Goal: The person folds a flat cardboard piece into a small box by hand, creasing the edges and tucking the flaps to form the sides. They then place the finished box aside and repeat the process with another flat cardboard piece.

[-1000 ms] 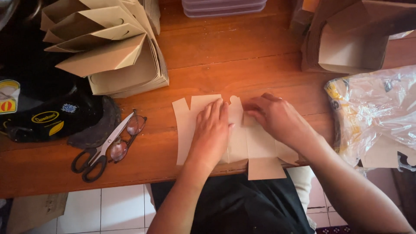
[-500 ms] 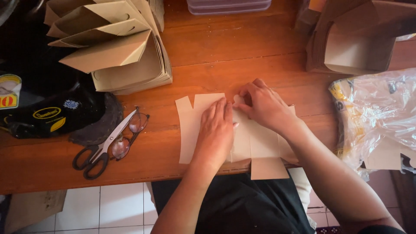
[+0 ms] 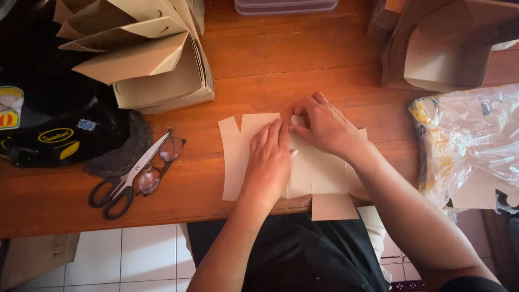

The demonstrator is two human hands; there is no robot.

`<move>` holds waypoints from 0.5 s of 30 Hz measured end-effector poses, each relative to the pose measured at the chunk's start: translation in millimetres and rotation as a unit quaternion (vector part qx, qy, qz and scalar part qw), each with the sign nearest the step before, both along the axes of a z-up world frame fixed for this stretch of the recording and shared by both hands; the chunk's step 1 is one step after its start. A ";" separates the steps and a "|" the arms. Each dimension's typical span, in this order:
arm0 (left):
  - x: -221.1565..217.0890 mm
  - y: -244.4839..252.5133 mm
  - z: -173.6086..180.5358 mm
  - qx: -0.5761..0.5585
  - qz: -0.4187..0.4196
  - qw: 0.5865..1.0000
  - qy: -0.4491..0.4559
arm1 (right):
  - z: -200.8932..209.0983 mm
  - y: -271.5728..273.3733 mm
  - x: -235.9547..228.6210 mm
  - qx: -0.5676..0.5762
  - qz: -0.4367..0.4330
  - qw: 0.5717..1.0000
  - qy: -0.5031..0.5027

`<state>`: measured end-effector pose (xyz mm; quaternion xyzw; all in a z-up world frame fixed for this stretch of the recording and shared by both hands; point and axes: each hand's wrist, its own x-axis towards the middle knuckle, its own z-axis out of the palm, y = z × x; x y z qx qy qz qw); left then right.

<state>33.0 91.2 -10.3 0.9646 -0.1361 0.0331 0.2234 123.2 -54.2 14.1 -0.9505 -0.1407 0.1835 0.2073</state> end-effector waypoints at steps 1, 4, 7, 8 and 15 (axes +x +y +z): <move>0.5 -0.2 -2.4 0.005 0.000 1.000 0.000 | 1.2 0.7 -0.1 0.010 0.000 1.000 0.004; 0.1 -0.2 -2.2 0.005 -0.001 1.000 0.003 | 7.1 0.8 -2.4 0.018 0.000 0.999 0.033; 0.4 -0.4 -4.2 0.006 0.000 1.000 0.008 | 20.1 3.8 -9.2 0.014 0.001 0.998 0.057; 0.7 -0.6 -5.9 0.011 0.001 1.000 0.009 | 25.4 5.4 -12.0 0.011 0.001 0.998 0.058; 0.7 -0.5 0.5 0.005 -0.001 1.000 0.011 | 12.5 3.4 -8.1 -0.008 0.004 1.000 0.011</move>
